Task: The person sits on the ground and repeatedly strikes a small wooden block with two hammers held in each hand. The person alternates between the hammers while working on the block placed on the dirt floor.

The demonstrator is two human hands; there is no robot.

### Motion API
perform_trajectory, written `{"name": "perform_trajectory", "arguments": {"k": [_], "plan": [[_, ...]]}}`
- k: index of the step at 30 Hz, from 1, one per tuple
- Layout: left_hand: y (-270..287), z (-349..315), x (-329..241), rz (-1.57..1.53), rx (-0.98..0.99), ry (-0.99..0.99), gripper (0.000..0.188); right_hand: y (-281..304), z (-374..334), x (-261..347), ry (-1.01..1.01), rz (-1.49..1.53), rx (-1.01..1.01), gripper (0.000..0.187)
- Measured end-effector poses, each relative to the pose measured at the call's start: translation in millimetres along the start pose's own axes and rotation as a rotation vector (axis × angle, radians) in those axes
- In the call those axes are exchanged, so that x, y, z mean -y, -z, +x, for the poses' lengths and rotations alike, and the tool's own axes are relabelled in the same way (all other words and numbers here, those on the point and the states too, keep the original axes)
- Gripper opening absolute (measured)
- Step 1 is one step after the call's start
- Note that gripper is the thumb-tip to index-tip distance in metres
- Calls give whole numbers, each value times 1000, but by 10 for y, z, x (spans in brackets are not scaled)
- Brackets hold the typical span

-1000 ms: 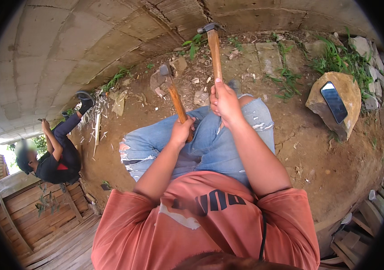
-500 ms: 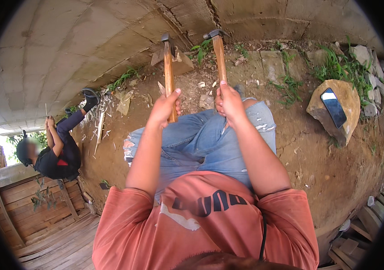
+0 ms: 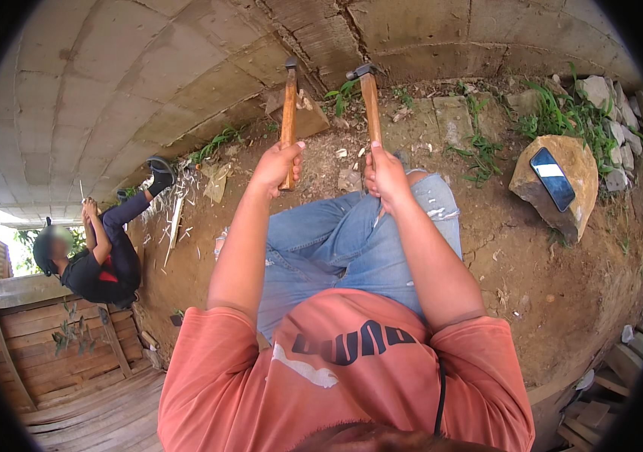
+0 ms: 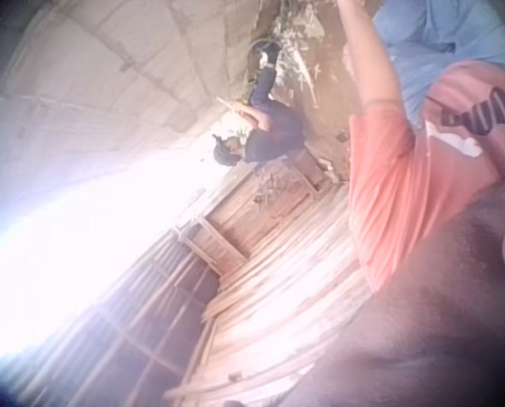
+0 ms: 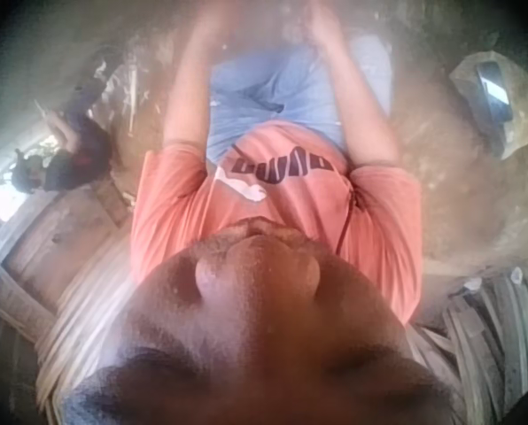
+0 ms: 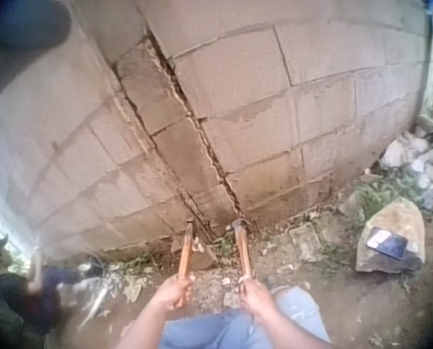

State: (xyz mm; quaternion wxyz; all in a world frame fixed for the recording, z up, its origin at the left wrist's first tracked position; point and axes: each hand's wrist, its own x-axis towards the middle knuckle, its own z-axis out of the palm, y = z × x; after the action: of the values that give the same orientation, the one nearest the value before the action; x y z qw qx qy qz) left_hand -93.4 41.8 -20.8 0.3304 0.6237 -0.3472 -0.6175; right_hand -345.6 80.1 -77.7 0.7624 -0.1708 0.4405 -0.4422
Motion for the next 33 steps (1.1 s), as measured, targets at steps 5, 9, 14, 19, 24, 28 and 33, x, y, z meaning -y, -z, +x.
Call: {"name": "perform_trajectory", "arguments": {"k": [5, 9, 14, 19, 24, 28, 33], "plan": [[-10, -39, 163, 95, -19, 2, 25, 2, -1, 4, 7, -22, -3, 41], [10, -48, 197, 120, -24, -12, 25, 4, -2, -4, 10, -21, -1, 42], [24, 9, 134, 136, -28, -26, 24, -1, 5, -26, -6, -30, 0, 42], [-62, -444, 155, 155, -51, -68, 25, 20, 17, -25, -8, -40, 2, 42], [-12, -536, 232, 148, -31, -11, 25, -12, 0, -4, -20, -44, 4, 41], [8, -443, 229, 115, -35, -1, 26, 4, 0, -19, -23, -50, 21, 40], [-31, -335, 63, 91, -27, 10, 28, 31, 17, -34, -5, -35, 12, 39]]}}
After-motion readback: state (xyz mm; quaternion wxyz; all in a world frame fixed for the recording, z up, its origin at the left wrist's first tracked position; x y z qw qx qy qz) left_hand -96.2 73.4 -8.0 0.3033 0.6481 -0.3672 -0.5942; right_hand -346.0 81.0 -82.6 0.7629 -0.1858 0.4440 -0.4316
